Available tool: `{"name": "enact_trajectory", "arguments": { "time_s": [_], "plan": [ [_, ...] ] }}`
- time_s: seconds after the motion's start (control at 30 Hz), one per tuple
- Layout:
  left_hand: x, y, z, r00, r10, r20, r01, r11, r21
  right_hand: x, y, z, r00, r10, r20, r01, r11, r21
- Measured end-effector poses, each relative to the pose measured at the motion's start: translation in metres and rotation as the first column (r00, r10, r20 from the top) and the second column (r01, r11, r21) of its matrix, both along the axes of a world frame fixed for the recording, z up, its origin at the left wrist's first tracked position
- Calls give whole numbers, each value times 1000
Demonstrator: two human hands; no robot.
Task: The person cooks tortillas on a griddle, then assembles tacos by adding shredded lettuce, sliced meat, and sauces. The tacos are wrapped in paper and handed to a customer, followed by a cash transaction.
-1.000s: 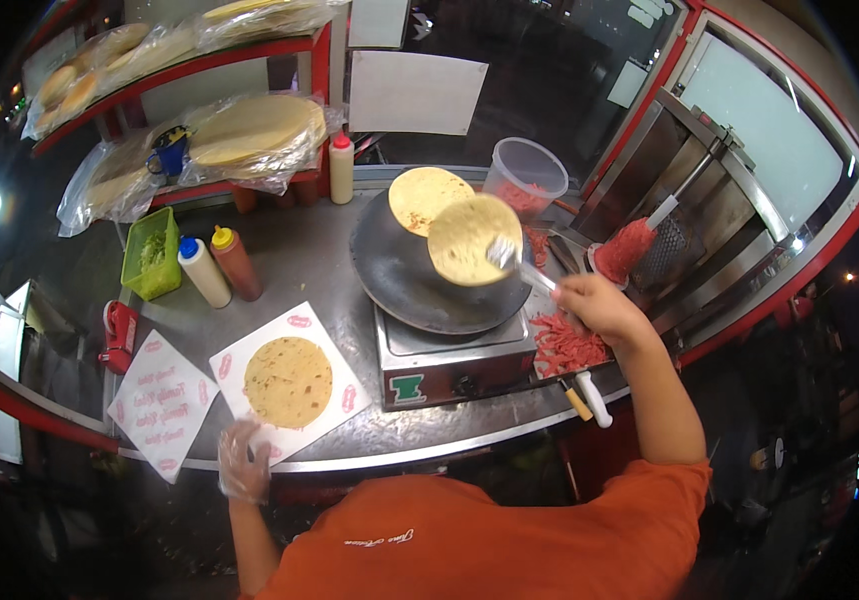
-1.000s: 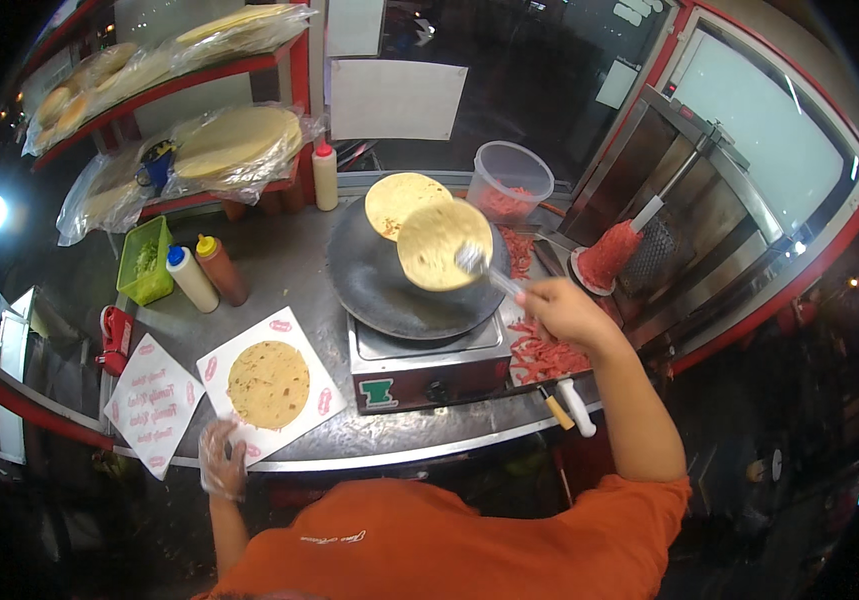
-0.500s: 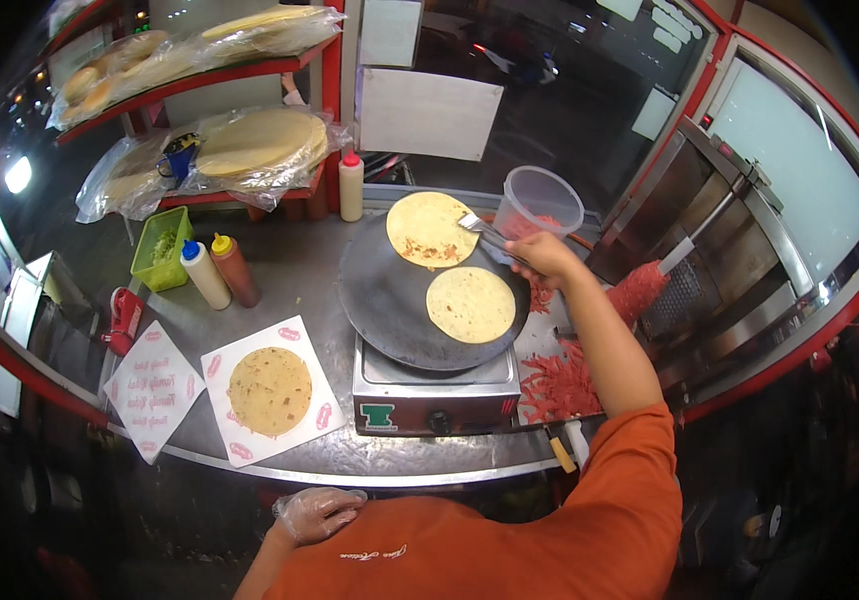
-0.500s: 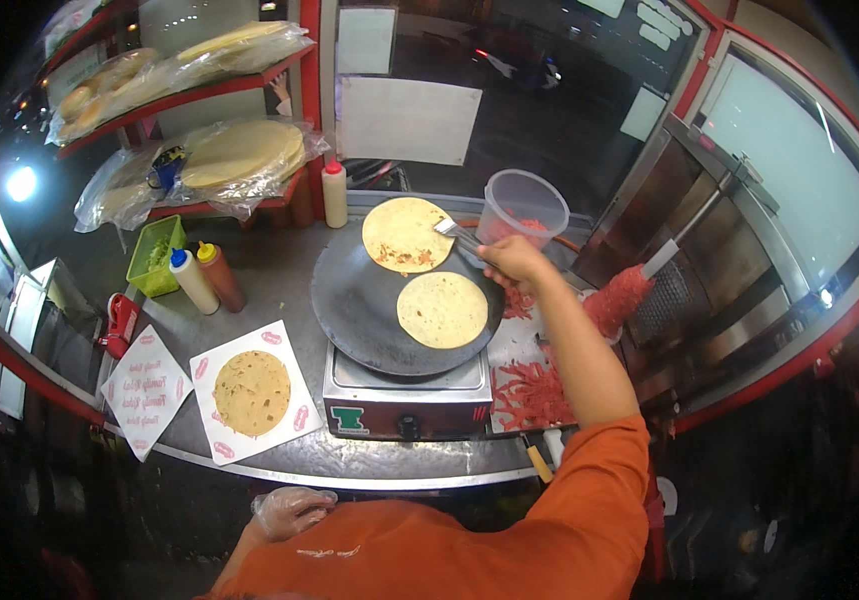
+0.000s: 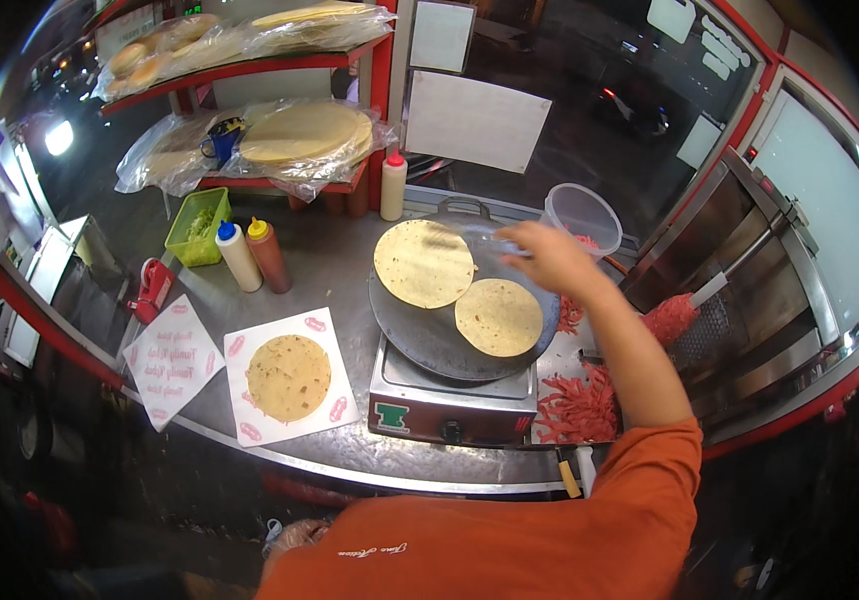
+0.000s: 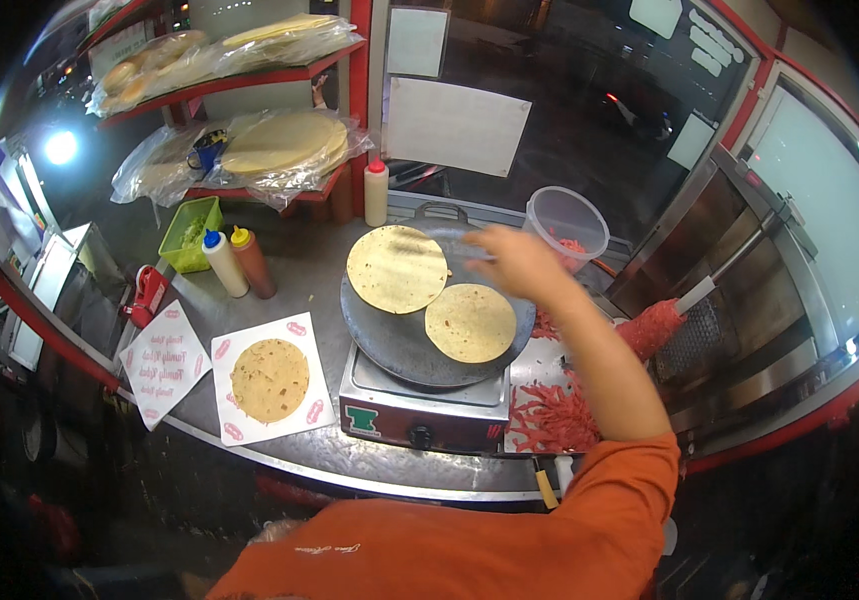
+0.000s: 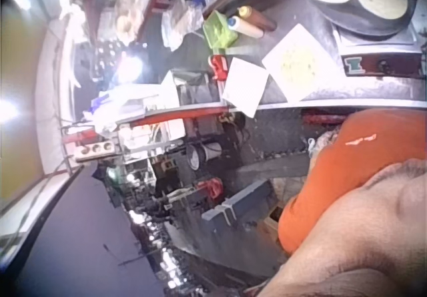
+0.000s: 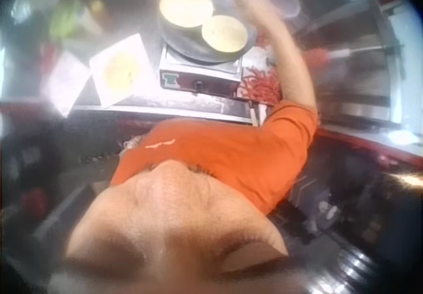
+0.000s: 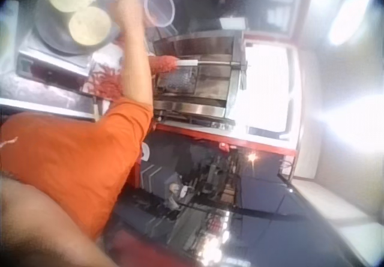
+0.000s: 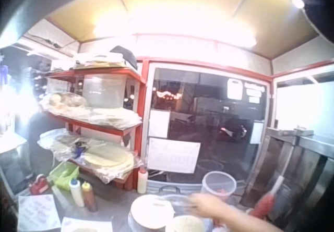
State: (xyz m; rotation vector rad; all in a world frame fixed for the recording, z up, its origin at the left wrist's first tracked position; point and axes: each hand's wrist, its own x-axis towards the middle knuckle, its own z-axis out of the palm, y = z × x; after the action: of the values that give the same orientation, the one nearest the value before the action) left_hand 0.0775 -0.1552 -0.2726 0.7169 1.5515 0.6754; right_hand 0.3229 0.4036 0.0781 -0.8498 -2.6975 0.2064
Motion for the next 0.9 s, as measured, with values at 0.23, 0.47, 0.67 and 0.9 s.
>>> {"name": "enact_trajectory", "arguments": {
  "time_s": [0.23,0.47,0.67,0.9],
  "plan": [
    [-20,-6,-7,983,70,-172,-63,997,47,-41,-15,-60,981,-189,38,189,982,7],
    [-88,-22,9,832,392,-393,-86,790,607,-8,-81,-76,937,-334,-103,347,925,156],
    [-244,78,70,660,659,-360,-67,529,846,-58,-159,-66,889,-431,-156,451,884,124],
    [-435,298,132,365,540,-759,274,717,642,-165,-303,-157,889,-107,-445,95,994,-49]
  ]
}}
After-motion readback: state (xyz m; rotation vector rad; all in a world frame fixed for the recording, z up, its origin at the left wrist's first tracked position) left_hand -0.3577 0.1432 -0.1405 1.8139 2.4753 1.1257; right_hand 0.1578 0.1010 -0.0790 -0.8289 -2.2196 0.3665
